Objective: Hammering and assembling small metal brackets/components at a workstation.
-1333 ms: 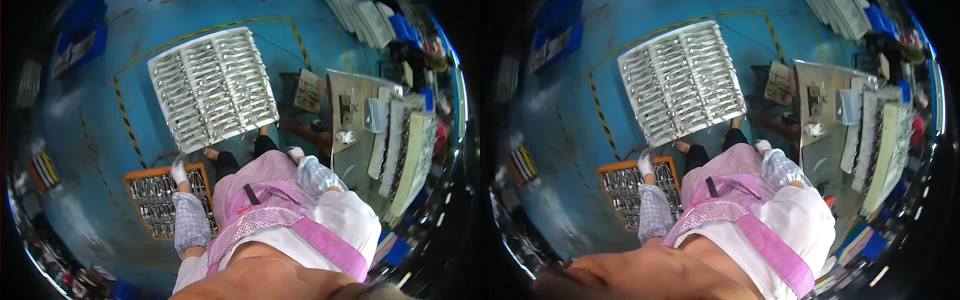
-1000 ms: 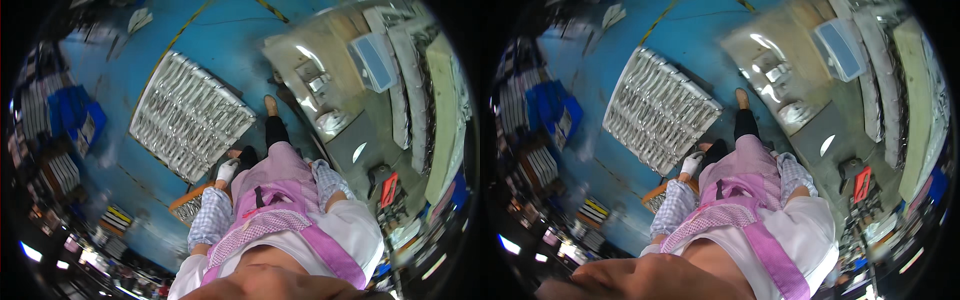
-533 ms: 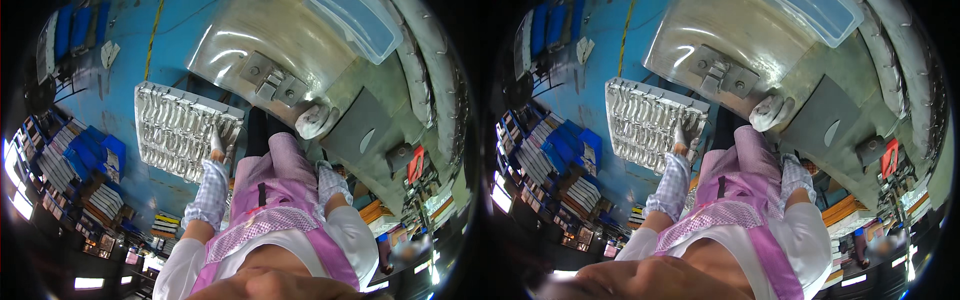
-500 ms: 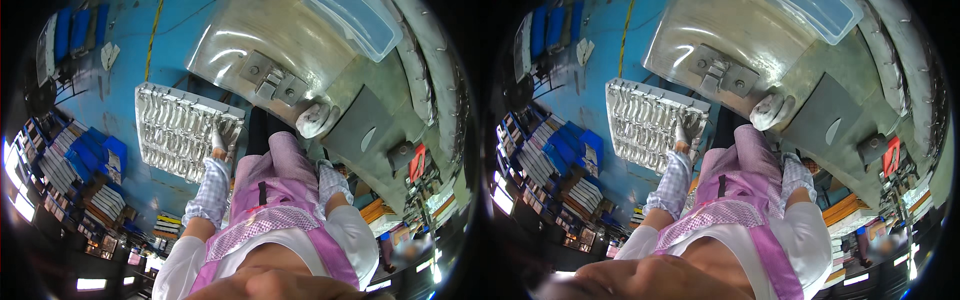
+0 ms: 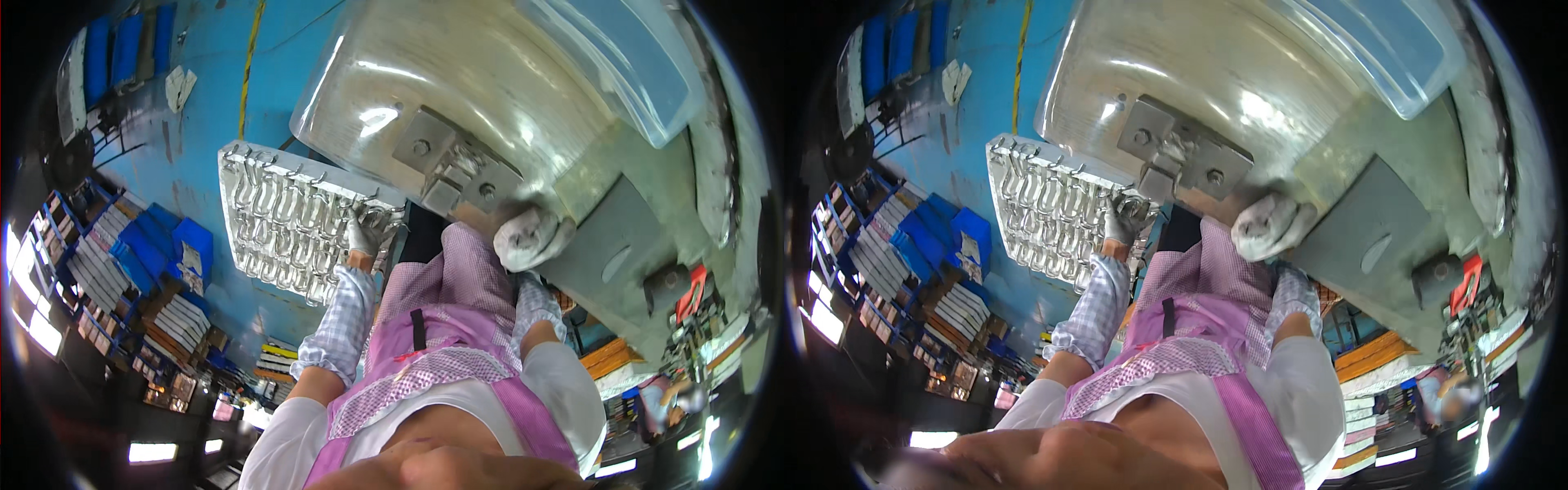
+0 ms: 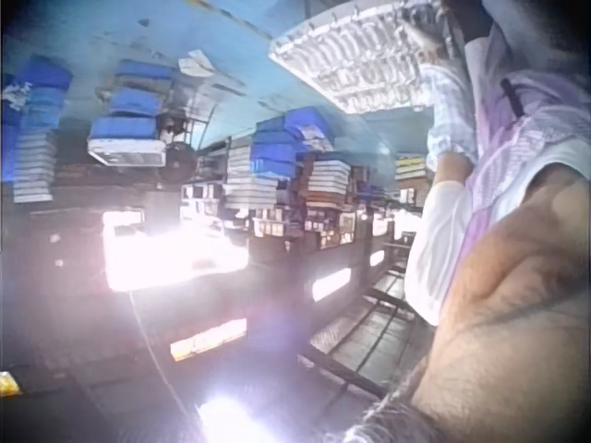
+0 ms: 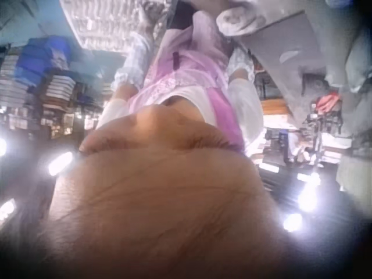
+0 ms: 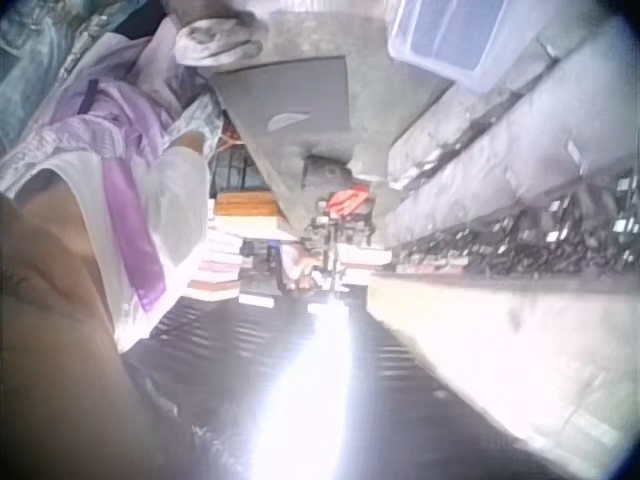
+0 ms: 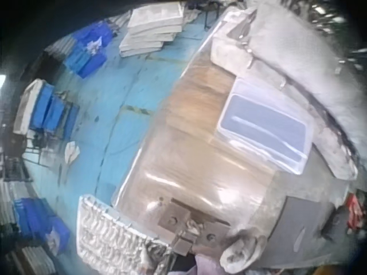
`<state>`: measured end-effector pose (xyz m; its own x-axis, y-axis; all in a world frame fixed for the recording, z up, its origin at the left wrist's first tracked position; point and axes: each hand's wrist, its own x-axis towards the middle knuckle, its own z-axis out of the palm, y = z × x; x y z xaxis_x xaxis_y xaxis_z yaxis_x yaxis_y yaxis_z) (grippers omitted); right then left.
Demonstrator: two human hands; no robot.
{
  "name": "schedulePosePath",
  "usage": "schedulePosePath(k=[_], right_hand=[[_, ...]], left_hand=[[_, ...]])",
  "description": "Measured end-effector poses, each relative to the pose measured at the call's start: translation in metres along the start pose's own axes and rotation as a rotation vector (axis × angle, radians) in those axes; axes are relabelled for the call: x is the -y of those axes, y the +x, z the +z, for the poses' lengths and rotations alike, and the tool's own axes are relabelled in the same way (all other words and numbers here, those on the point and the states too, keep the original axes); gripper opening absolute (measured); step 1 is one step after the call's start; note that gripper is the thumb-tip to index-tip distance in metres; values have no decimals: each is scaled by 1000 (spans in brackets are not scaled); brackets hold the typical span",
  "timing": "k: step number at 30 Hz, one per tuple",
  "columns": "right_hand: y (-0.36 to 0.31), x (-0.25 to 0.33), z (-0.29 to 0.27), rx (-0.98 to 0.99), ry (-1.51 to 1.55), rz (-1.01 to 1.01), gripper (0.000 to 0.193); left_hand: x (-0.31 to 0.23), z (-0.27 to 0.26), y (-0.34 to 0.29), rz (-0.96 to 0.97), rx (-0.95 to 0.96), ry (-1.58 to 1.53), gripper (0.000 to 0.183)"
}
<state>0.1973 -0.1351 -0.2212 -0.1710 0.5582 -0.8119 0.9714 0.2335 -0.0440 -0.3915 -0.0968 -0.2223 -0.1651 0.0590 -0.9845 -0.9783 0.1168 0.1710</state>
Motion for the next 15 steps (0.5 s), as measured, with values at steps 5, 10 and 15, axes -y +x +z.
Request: schedulePosePath(k=[5,10,15], right_hand=[[27,-69,-19,75,112,58,55],[67,-156,-61,74,196,145,55],[82,-243,-108,61,263,179,56]], left_hand=[[-4,-1,4,-23,211,2,60],[2,16,-1,-62,54,20,63],[3,5,13,-78,63,-121,57]])
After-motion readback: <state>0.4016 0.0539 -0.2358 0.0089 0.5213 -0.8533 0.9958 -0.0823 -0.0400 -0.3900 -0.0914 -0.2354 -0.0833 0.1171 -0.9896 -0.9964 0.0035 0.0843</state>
